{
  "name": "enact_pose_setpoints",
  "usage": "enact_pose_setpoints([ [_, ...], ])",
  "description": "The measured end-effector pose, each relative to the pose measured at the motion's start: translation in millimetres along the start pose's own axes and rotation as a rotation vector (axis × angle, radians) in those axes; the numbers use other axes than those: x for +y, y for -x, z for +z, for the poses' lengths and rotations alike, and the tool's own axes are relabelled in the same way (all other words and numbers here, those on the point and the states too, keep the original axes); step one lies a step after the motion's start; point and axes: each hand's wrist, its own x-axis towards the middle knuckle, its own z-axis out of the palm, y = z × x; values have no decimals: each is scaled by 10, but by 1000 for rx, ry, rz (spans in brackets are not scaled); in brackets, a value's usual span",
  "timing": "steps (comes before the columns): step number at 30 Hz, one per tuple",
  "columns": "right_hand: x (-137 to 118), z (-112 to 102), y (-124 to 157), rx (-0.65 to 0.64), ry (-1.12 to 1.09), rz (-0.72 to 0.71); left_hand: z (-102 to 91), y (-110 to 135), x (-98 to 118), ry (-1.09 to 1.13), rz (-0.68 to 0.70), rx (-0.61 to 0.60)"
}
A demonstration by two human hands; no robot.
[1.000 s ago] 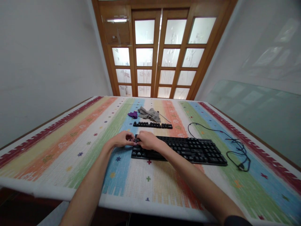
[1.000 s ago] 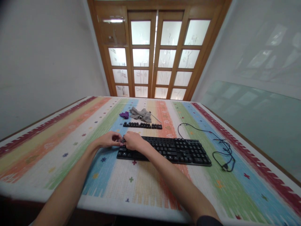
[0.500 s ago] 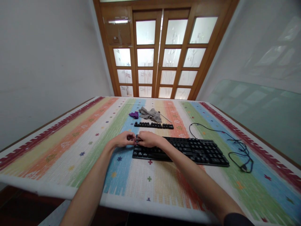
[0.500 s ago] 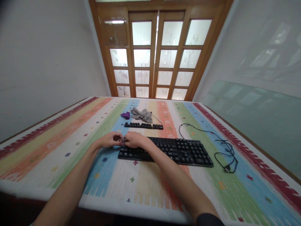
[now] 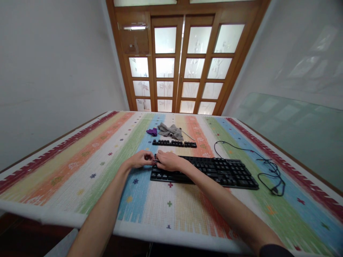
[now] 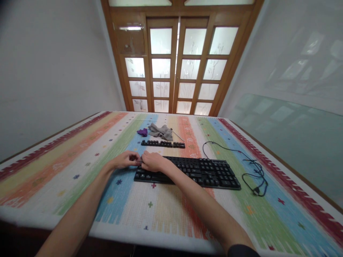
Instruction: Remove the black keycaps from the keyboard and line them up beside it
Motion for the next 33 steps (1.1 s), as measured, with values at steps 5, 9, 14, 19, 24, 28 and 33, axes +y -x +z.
enact_pose_setpoints([
  [5,2,-4,-2,-5,5,-9,8,-3,-31,35,-28,-2],
  [9,7,5,-20,-4,11,-8,11,-8,-19,38,-47,-8],
  [14,13,27,-40,4,30,-20,9,-24,-6,36,-56,-10],
  [19,7,33,-41,8,44,-17,39,-25,-2,10,-44,31],
  [24,-10,35,-41,4,57,-10,93,-26,26,9,-13,110],
  [28,-14,35,-42,5,69,-12,109,-28,24,23,-3,132],
  [33,-12,29,-51,9,67,-22,109,-34,-8,27,18,142],
])
